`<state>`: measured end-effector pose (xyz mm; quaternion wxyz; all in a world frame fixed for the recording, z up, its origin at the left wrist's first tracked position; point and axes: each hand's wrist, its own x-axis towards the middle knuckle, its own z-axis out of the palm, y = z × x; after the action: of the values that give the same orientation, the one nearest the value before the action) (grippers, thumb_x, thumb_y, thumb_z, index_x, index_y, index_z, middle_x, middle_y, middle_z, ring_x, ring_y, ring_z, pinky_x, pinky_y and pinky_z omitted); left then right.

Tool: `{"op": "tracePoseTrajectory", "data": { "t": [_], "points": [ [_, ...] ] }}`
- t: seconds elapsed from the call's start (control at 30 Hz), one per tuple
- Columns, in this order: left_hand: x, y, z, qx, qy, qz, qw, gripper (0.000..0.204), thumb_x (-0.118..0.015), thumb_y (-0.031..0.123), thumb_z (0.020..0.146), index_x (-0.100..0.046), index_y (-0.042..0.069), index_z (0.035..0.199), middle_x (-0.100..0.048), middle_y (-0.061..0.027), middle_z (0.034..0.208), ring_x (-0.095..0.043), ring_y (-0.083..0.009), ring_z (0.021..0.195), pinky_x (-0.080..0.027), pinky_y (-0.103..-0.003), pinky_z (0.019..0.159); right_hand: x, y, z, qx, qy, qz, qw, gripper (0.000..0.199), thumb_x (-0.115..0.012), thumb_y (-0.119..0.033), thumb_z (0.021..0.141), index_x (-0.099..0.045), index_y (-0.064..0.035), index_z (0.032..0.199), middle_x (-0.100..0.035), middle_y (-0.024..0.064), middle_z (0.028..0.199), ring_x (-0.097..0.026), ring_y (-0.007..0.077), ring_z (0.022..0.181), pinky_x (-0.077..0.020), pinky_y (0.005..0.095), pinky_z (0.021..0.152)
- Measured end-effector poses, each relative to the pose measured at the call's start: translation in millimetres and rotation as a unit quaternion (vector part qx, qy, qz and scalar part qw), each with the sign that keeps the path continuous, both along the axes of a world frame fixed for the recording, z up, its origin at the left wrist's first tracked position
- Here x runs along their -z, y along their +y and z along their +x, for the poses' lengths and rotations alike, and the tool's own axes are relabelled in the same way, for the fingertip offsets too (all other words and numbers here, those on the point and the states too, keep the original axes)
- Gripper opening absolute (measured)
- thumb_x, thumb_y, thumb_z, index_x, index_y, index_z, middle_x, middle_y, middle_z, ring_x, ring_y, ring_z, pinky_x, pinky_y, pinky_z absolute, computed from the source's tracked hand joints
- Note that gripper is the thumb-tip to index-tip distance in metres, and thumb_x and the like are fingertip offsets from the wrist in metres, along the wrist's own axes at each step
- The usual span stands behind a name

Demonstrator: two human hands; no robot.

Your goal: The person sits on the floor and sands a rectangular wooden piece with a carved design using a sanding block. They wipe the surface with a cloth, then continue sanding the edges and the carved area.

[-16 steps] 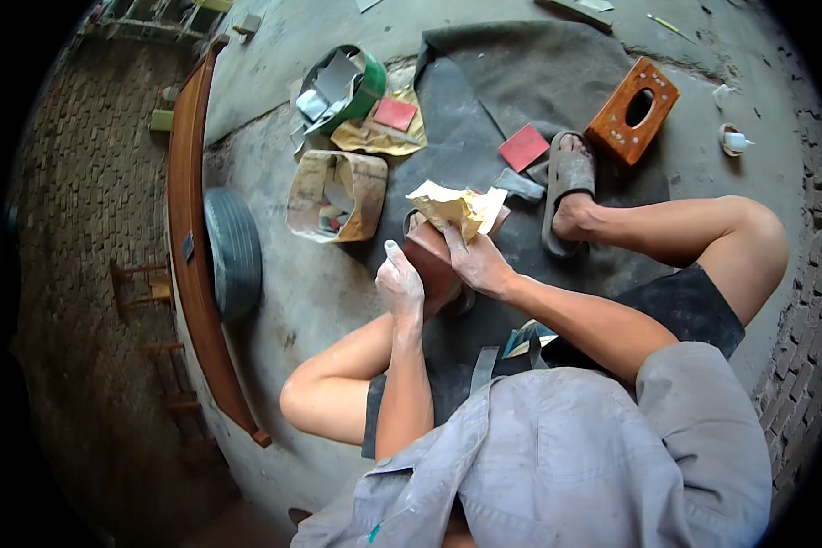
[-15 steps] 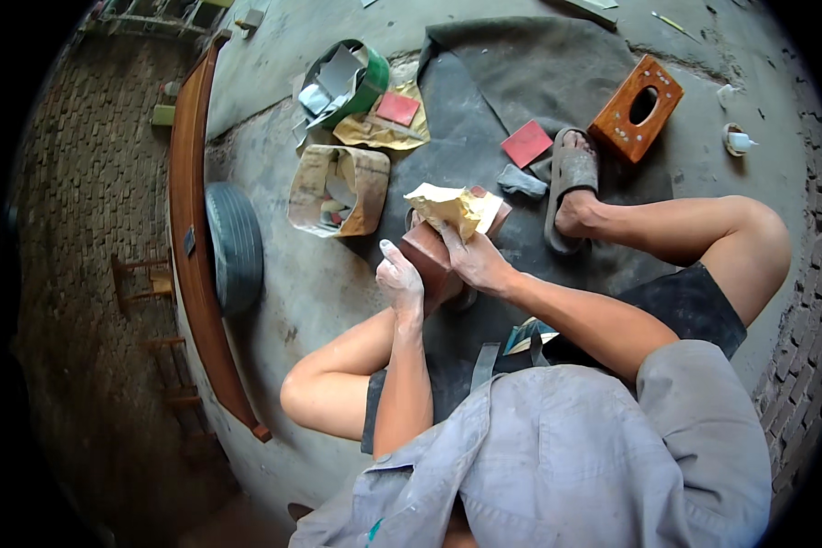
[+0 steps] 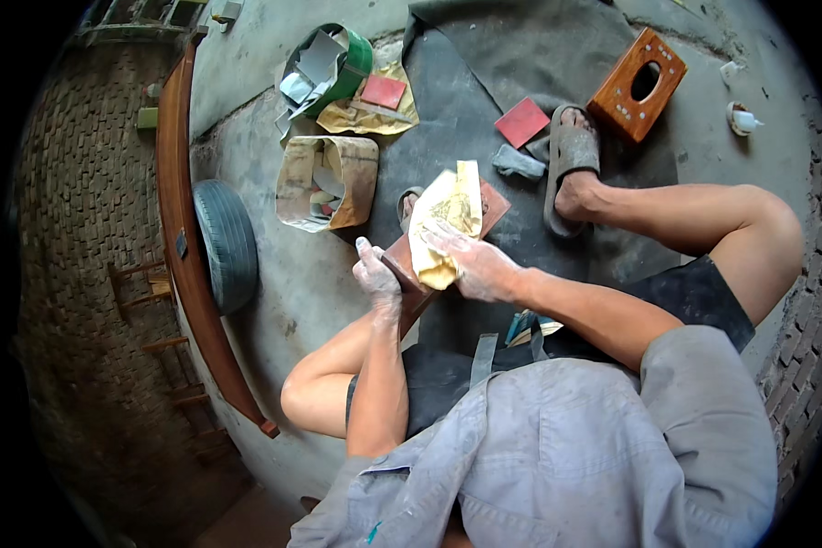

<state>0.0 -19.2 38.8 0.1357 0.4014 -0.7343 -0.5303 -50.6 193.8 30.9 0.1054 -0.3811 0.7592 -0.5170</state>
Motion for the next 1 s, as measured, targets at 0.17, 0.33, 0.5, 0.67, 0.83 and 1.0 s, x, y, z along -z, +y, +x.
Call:
{"op": "tracePoseTrajectory", "data": {
  "t": [0.17,0.33,0.5,0.67,0.83,1.0],
  "points": [
    [4.9,-4.0,7.1,0.008,0.027,0.013,1.0,0.064,-0.041,0.045,0.111,-0.035,0.01,0.058,-0.037,0.0043,0.055,-0.035,-0.0104,0.052,-0.032,-0.033,0.053,68.4,6.7,-27.2,-0.015,-0.068,0.132,0.989,0.058,-0.052,-0.008,0.091,-0.048,0.0001,0.149,-0.05,0.0285,0.15,-0.048,0.039,0.141,-0.0367,0.0437,0.121],
    [26.5,-14.5,16.6,-0.033,0.028,0.012,0.999,0.058,-0.04,0.042,0.111,-0.039,0.007,0.064,-0.044,0.0024,0.06,-0.037,-0.0098,0.053,-0.032,-0.032,0.05,3.8,-42.8,33.4,-0.051,0.136,0.139,0.98,0.068,-0.063,-0.022,0.088,-0.046,-0.0042,0.151,-0.045,0.0219,0.156,-0.044,0.0381,0.145,-0.0317,0.0451,0.124],
    [8.3,-5.0,12.7,-0.028,0.044,-0.005,0.999,0.055,-0.039,0.033,0.109,-0.036,0.007,0.06,-0.04,0.0017,0.055,-0.038,-0.0109,0.053,-0.033,-0.034,0.051,32.2,-27.0,4.9,-0.018,0.051,0.19,0.98,0.069,-0.073,-0.015,0.072,-0.059,-0.008,0.139,-0.063,0.0221,0.135,-0.071,0.0373,0.107,-0.0583,0.0468,0.089],
    [13.1,-15.6,26.1,-0.025,0.022,-0.025,0.999,0.048,-0.04,0.03,0.107,-0.037,0.007,0.064,-0.041,0.0015,0.059,-0.038,-0.0109,0.055,-0.032,-0.034,0.052,-37.7,-31.4,-46.6,0.032,-0.342,0.264,0.901,0.07,-0.068,-0.012,0.084,-0.047,-0.0017,0.15,-0.061,0.0187,0.139,-0.058,0.0354,0.13,-0.0507,0.0368,0.107],
    [9.0,-10.0,13.9,-0.024,0.011,-0.045,0.999,0.048,-0.04,0.027,0.105,-0.04,0.003,0.063,-0.046,-0.0019,0.057,-0.042,-0.0131,0.054,-0.035,-0.036,0.053,52.1,-26.7,-14.6,0.046,-0.06,0.197,0.978,0.057,-0.063,-0.014,0.083,-0.057,-0.0023,0.139,-0.065,0.0258,0.122,-0.068,0.0387,0.1,-0.0546,0.0429,0.091],
    [4.6,-7.7,11.9,-0.05,0.002,-0.034,0.998,0.052,-0.04,0.028,0.105,-0.04,0.002,0.06,-0.045,-0.0038,0.053,-0.042,-0.0152,0.052,-0.033,-0.039,0.052,33.7,-31.2,-12.4,0.147,-0.286,0.158,0.934,0.048,-0.054,-0.027,0.096,-0.06,-0.0025,0.137,-0.067,0.024,0.129,-0.067,0.0392,0.117,-0.0525,0.0486,0.103]
  ]
}}
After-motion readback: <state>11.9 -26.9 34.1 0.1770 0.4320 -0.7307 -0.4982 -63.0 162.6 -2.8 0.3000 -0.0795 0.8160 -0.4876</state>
